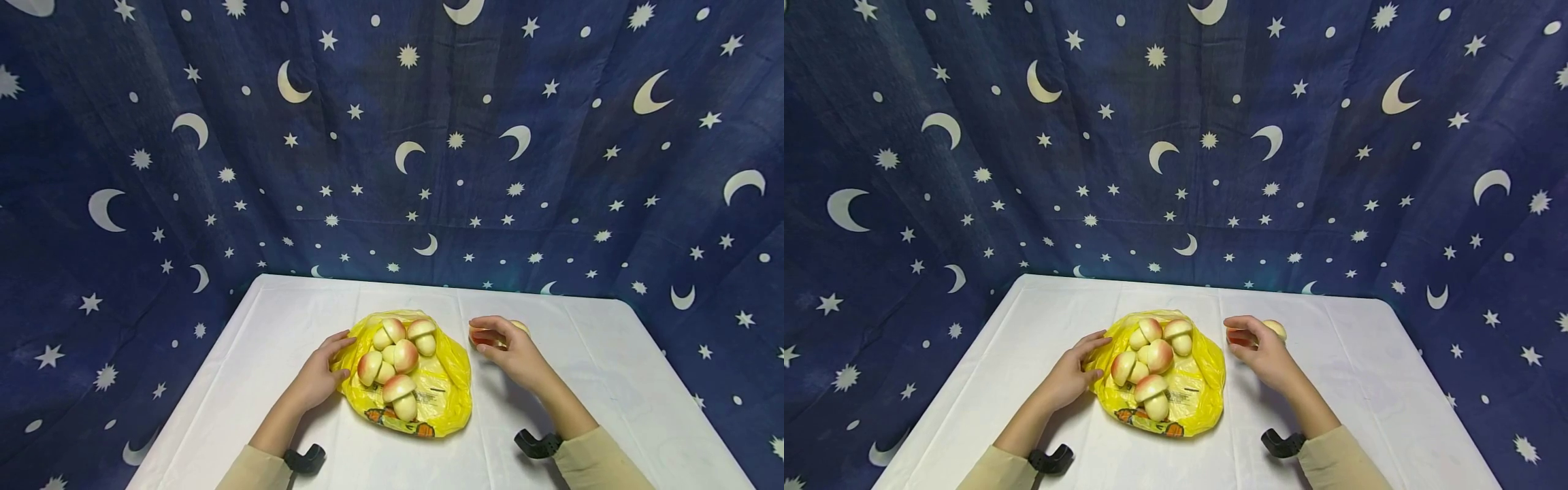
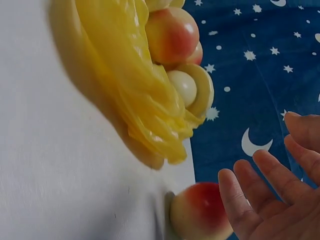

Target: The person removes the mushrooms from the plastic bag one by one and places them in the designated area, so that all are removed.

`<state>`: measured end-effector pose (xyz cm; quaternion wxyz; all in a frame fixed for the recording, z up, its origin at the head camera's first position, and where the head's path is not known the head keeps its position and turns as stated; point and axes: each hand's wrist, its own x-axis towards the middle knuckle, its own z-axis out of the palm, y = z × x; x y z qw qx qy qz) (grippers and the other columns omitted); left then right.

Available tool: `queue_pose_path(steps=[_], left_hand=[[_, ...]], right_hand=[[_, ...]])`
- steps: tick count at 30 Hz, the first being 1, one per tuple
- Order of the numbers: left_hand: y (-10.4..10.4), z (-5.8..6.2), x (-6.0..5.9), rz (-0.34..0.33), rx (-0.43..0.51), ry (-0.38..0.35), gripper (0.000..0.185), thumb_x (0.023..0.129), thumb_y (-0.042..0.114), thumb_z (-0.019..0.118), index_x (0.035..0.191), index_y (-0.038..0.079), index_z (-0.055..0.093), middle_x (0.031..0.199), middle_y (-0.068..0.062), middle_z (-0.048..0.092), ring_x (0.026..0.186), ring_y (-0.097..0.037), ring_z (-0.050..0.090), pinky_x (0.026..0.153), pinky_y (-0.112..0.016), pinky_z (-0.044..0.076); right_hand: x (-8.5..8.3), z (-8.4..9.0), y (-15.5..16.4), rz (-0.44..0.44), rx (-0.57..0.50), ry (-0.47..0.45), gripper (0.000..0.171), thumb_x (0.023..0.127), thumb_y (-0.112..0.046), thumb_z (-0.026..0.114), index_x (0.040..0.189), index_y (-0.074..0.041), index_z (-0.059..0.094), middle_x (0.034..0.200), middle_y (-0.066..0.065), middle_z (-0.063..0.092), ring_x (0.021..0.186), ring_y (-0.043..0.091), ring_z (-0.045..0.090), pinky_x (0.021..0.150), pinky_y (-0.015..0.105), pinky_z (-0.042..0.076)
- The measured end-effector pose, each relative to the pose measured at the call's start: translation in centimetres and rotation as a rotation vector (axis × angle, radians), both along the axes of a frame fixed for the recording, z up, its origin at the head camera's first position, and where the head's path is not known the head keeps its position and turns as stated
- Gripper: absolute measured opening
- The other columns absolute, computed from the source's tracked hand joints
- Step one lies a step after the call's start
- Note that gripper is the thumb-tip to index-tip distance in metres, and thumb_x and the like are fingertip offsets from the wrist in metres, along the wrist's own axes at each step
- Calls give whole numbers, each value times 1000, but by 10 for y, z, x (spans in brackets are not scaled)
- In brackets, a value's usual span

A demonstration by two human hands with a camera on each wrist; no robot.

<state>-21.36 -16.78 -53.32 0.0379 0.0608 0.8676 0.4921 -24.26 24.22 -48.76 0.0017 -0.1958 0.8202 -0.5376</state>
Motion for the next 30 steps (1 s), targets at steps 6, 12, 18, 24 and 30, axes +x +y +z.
queue_pose_path(steps=[6,12,18,24,30], left_hand=[[0,-1,-1,-7,6,9,61,92,-5,72,150,13,63,172,-5,42,164,-38,32,134,-64,24],[-1,0,-1,-7,-4,14,61,92,-5,72,150,13,63,172,-6,42,164,-40,33,133,-65,25],[-1,0,0,-7,-10,12,61,92,-5,73,150,13,63,172,-6,42,163,-40,33,133,-65,25],[0,-1,-1,-2,-1,9,61,93,-5,72,150,14,63,173,-5,41,164,-39,32,133,-65,24],[0,-2,-1,2,6,6,61,93,-5,72,150,14,62,173,-5,41,164,-39,32,133,-65,24]], right_hand=[[1,-1,-11,-5,-5,-56,44,99,2,70,142,-2,62,142,32,64,126,46,68,95,14,58],[0,-3,-21,5,-5,-68,44,99,2,69,143,-2,62,145,29,63,133,47,66,111,35,58],[-3,-9,-30,27,-28,-88,45,100,3,67,144,0,60,148,31,60,136,51,62,115,55,54],[-9,-11,-41,8,-21,-143,45,102,-1,67,146,-2,59,152,27,59,138,49,62,107,41,62],[-16,-9,-55,-37,-24,-194,46,101,-3,66,146,-3,60,152,22,61,136,44,64,103,41,64]])
